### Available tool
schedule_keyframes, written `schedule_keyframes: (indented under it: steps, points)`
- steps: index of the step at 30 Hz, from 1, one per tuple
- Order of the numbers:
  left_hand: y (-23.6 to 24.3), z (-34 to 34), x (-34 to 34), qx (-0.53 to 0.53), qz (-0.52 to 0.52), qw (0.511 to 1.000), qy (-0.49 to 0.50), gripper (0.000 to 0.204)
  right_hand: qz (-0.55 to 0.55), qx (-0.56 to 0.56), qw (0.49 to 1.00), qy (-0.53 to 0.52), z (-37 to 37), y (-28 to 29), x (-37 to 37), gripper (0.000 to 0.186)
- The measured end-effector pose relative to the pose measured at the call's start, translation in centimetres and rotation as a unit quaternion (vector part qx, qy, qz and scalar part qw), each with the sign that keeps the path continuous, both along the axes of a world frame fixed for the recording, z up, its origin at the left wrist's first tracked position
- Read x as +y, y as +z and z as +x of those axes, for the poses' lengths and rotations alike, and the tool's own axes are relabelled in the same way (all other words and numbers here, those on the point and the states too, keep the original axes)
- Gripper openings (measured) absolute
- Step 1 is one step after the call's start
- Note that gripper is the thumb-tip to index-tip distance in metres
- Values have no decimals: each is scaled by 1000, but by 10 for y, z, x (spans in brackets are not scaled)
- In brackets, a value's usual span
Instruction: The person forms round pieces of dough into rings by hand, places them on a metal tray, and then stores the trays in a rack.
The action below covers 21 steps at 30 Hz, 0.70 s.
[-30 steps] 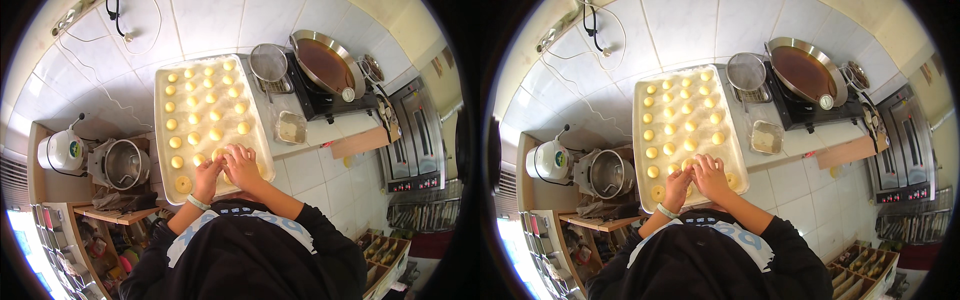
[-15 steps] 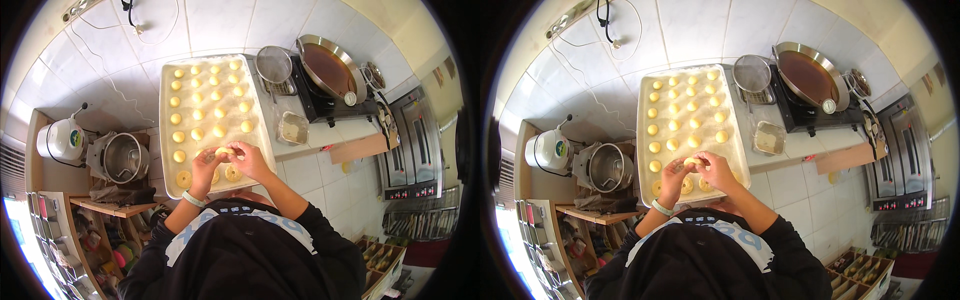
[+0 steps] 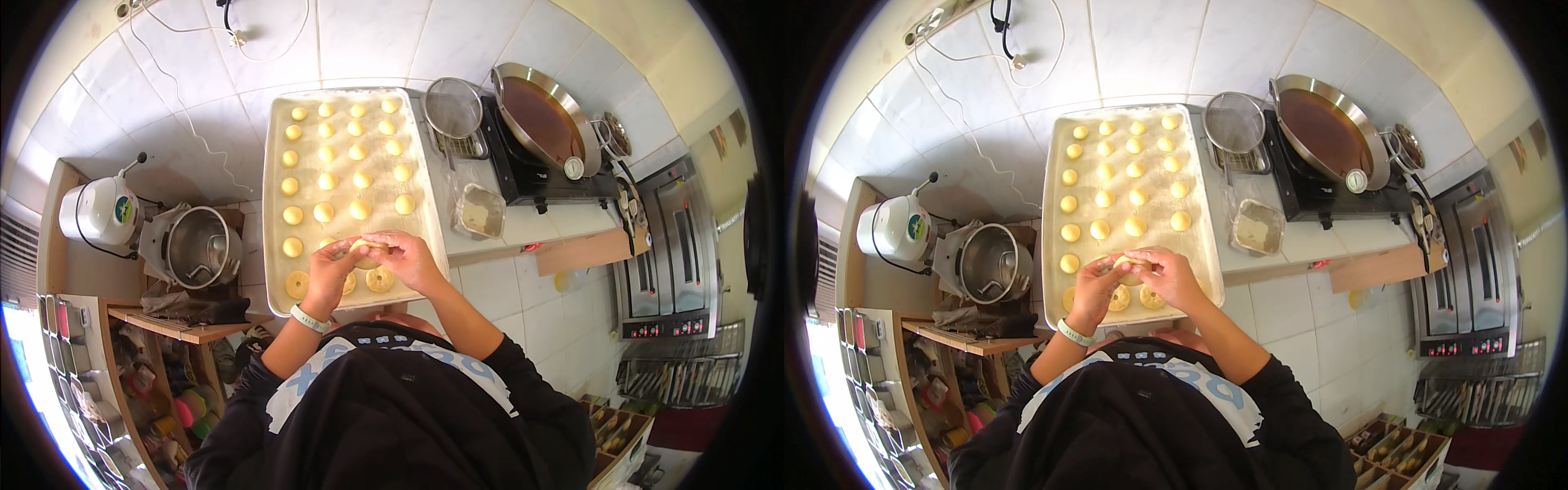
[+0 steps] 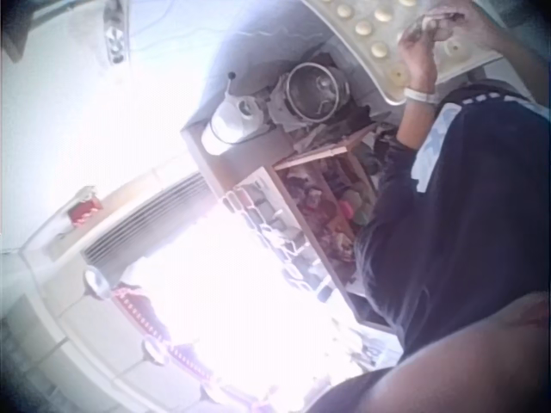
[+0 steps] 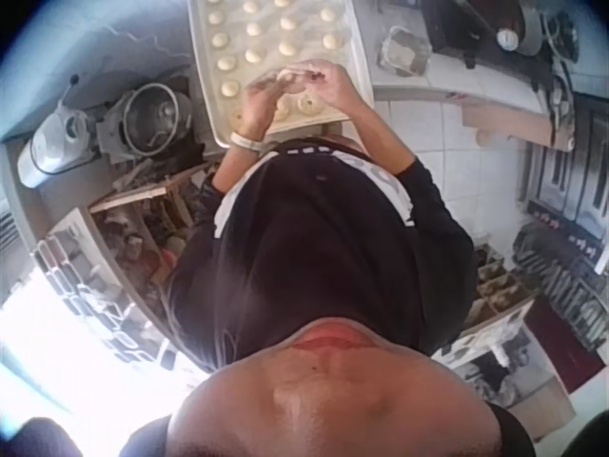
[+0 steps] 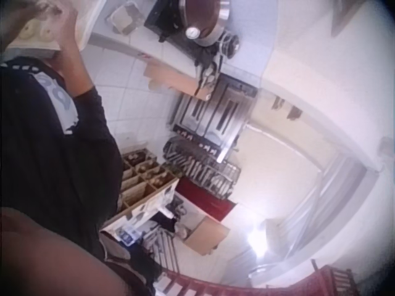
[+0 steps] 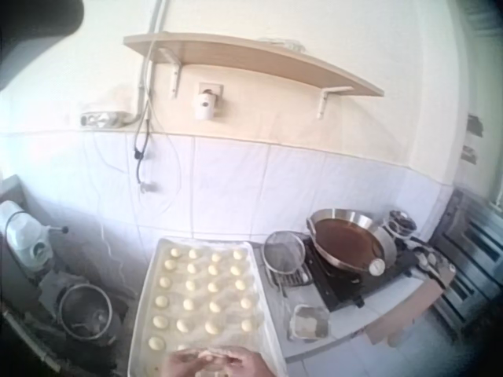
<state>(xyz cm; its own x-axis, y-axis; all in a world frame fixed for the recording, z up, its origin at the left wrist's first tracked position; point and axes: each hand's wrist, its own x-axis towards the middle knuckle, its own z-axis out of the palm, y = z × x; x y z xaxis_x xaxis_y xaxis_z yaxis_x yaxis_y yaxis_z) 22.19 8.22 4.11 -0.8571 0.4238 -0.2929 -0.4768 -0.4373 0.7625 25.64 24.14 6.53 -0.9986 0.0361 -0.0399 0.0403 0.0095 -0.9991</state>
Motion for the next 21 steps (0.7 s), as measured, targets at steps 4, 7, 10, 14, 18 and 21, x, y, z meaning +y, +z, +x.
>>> schedule_keyframes:
  steps: [4, 7, 10, 14, 18, 21]
  points:
    - [0, 3, -2, -15, 17, 1000, 14, 20, -7, -76, 997, 12, -3, 0, 14, 27]
    - [5, 3, 2, -73, 12, 996, -45, 17, -21, -37, 999, 26, -3, -3, 11, 28]
    - [6, 4, 1, -41, -40, 998, -13, 16, -15, -63, 997, 46, 0, 7, 9, 29]
    - [9, 3, 4, -42, 4, 999, 6, 16, -30, -124, 992, 20, -5, 4, 19, 29]
    - [9, -1, 8, -56, 8, 998, -37, 14, -38, -75, 995, 58, -3, 14, 17, 29]
    - [1, -3, 10, -50, 2, 999, -2, 15, -38, -89, 994, 47, -8, 15, 24, 29]
